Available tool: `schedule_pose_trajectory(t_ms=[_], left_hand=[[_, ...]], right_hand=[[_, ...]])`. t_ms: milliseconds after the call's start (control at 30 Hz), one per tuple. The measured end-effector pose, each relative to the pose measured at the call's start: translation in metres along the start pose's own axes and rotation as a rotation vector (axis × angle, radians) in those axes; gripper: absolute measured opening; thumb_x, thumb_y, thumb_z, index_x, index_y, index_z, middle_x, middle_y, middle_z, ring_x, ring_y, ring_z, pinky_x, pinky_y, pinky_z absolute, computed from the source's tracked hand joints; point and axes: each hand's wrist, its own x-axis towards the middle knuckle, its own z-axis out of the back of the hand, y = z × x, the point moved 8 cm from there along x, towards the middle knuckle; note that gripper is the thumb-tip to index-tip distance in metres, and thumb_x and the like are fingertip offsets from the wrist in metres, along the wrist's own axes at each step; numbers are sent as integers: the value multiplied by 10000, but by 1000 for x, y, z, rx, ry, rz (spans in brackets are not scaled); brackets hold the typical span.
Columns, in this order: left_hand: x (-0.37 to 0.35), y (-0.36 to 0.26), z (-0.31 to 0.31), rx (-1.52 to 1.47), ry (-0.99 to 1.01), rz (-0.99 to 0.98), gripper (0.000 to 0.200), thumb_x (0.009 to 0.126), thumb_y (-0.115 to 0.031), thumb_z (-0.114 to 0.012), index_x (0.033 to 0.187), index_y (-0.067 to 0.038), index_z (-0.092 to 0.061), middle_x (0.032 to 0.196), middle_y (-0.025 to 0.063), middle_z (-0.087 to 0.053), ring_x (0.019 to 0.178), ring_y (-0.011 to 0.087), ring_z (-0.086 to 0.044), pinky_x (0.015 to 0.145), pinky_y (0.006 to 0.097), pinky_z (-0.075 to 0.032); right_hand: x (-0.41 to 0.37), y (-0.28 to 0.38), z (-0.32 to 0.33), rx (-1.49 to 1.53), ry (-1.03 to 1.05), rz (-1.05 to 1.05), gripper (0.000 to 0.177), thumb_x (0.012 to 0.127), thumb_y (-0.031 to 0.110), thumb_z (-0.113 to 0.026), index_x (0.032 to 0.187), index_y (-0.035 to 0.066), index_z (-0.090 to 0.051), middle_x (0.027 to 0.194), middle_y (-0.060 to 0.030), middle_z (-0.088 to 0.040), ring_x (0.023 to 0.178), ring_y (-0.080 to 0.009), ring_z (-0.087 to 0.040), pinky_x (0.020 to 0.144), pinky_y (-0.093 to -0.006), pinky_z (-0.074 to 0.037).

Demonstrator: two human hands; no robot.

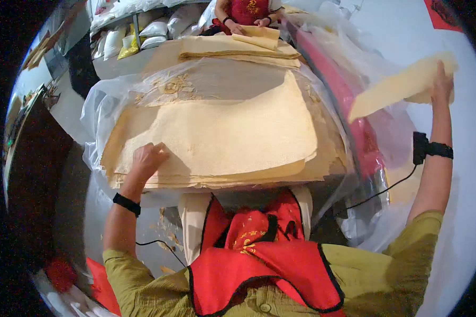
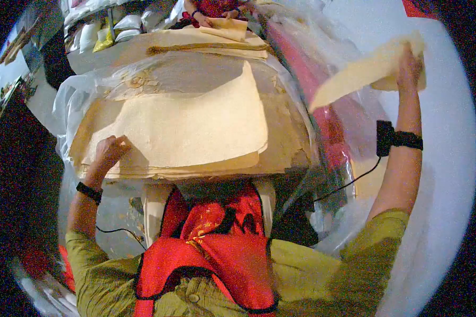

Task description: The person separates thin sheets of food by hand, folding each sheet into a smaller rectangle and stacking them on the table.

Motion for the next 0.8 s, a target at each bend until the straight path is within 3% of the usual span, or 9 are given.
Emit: schedule_pose_trajectory(t_ms=[133, 233, 333, 367, 433, 467, 633, 733, 800], left_hand=[[-6, -44, 1, -331, -26, 22, 492, 745, -298, -623, 1108, 16, -511, 806, 154, -595, 722, 244, -589, 629, 342, -467], [-9, -69, -28, -1049, 83, 203, 492, 781, -279, -614, 1117, 59, -491, 888, 134, -609, 788, 172, -592, 643, 274, -471], [-12, -98, -62, -1170, 90, 141, 448, 804, -223, -598, 1146, 41, -479, 938, 103, -594, 821, 145, -566, 693, 263, -468], [-18, -110, -72, -1259, 130, 112, 444, 812, -236, -585, 1147, 34, -474, 968, 105, -580, 845, 150, -561, 709, 270, -467], [-25, -131, -69, -1497, 165, 155, 444, 825, -274, -560, 1140, 23, -463, 1004, 103, -557, 874, 163, -554, 733, 288, -465], [-32, -141, -53, -1645, 161, 234, 448, 829, -299, -547, 1133, 18, -458, 1010, 100, -549, 878, 171, -553, 742, 299, -464], [-47, -107, -106, -2263, 102, 514, 441, 827, -372, -504, 1075, -11, -450, 977, 95, -530, 910, 237, -540, 783, 379, -459], [-51, -88, -125, -2255, -51, 647, 345, 831, -262, -486, 1069, -15, -455, 986, 105, -529, 902, 248, -539, 744, 394, -478], [-51, -62, -120, -1870, -171, 617, 295, 823, -203, -465, 1048, -12, -455, 955, 102, -531, 859, 249, -545, 708, 403, -491]], right_hand=[[-75, 86, -84, -381, 150, 805, 291, 800, 231, -495, 969, 1, -555, 896, -145, -586, 800, -266, -563, 733, -362, -437], [-214, 143, -172, -411, 367, 1108, 215, 775, 138, -479, 934, 19, -560, 870, -143, -586, 802, -294, -553, 714, -375, -431], [-376, 166, -229, 162, 652, 991, 208, 785, 118, -437, 940, 35, -547, 872, -183, -580, 815, -325, -557, 695, -406, -445], [-442, 162, -238, 57, 675, 1114, 203, 799, 147, -408, 912, 44, -541, 824, -173, -584, 754, -329, -567, 639, -411, -459], [-533, 178, -239, -13, 1196, 984, 153, 765, 173, -449, 827, 61, -532, 704, -152, -581, 629, -311, -578, 530, -418, -464], [-561, 185, -220, 66, 1254, 1122, 142, 737, 166, -486, 823, 62, -532, 719, -154, -586, 648, -305, -586, 517, -400, -472], [-610, 173, -195, 223, 1494, 777, 207, 739, 179, -486, 815, -11, -520, 854, -181, -578, 796, -341, -584, 657, -423, -475], [-590, 169, -181, 397, 1316, 773, 233, 734, 172, -504, 870, -16, -522, 949, -197, -556, 903, -343, -551, 750, -420, -452], [-552, 153, -157, 396, 1035, 929, 369, 718, 170, -578, 1031, -18, -525, 1063, -186, -522, 985, -310, -516, 841, -386, -412]])
